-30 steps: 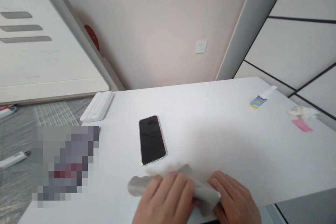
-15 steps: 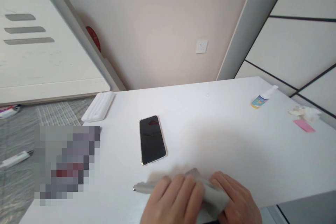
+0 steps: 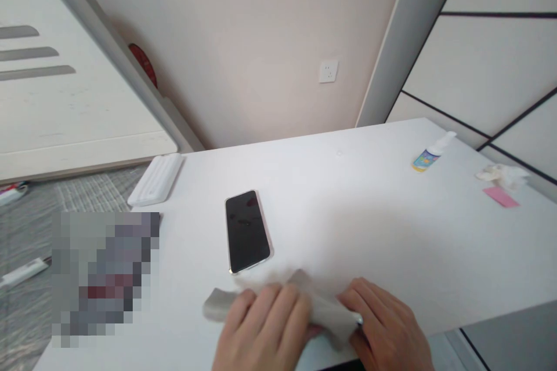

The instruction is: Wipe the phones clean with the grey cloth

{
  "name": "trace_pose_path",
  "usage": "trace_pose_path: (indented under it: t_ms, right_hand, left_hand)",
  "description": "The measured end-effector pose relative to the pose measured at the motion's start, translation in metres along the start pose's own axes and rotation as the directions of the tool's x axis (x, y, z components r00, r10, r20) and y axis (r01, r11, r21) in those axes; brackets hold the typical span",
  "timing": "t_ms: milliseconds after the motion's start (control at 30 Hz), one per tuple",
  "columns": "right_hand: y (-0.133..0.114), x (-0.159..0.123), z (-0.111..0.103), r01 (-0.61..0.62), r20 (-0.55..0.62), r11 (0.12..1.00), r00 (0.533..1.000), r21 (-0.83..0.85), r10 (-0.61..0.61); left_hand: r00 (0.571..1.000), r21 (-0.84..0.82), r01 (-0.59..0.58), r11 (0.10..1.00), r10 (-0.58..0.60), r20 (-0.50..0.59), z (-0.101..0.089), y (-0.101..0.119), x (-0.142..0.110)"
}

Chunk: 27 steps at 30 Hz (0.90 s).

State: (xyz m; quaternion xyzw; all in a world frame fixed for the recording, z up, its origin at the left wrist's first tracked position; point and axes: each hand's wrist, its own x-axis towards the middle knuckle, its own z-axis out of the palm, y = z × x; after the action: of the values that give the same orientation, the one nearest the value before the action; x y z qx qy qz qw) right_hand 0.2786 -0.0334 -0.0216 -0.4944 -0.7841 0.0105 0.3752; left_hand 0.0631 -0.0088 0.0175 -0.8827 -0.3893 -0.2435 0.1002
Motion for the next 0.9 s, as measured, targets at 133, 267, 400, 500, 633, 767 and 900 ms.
trace_pose_path:
  t_ms: [133,267,400,500,633,767,900]
  right_hand:
    - [-0.001,0.001,0.001,-0.006,-0.015,1.000,1.000,-0.018,0.006]
    - [-0.001,0.001,0.001,0.021,0.033,0.999,0.999,0.027,-0.022]
    - [0.000,0.001,-0.001,0.005,0.061,0.999,0.998,0.044,-0.007]
    - [0.000,0.001,-0.001,0.006,0.040,1.000,0.999,0.007,-0.006]
    - [-0.001,0.001,-0.001,-0.004,0.009,1.000,1.000,-0.021,0.004]
    - [-0.001,0.002,-0.002,0.019,0.039,1.000,0.999,0.005,-0.019]
    - [0.000,0.002,-0.002,0.010,0.056,1.000,0.998,0.024,-0.012]
  left_hand:
    - [0.999,-0.091,-0.001,0.996,-0.002,-0.033,0.012,0.020,0.014]
    - [1.000,0.001,-0.014,1.000,0.014,-0.006,-0.010,-0.027,-0.006]
    - [1.000,0.051,-0.018,0.999,0.018,0.012,-0.022,-0.047,-0.020]
    - [1.000,0.029,-0.007,1.000,0.007,0.001,-0.006,-0.014,-0.010]
    - [0.990,-0.057,-0.001,0.998,-0.007,-0.137,0.014,0.023,0.008]
    - [0.999,0.012,-0.003,1.000,0.003,-0.046,-0.003,-0.012,-0.003]
    - [1.000,0.061,-0.013,0.998,0.013,-0.003,-0.022,-0.052,-0.019]
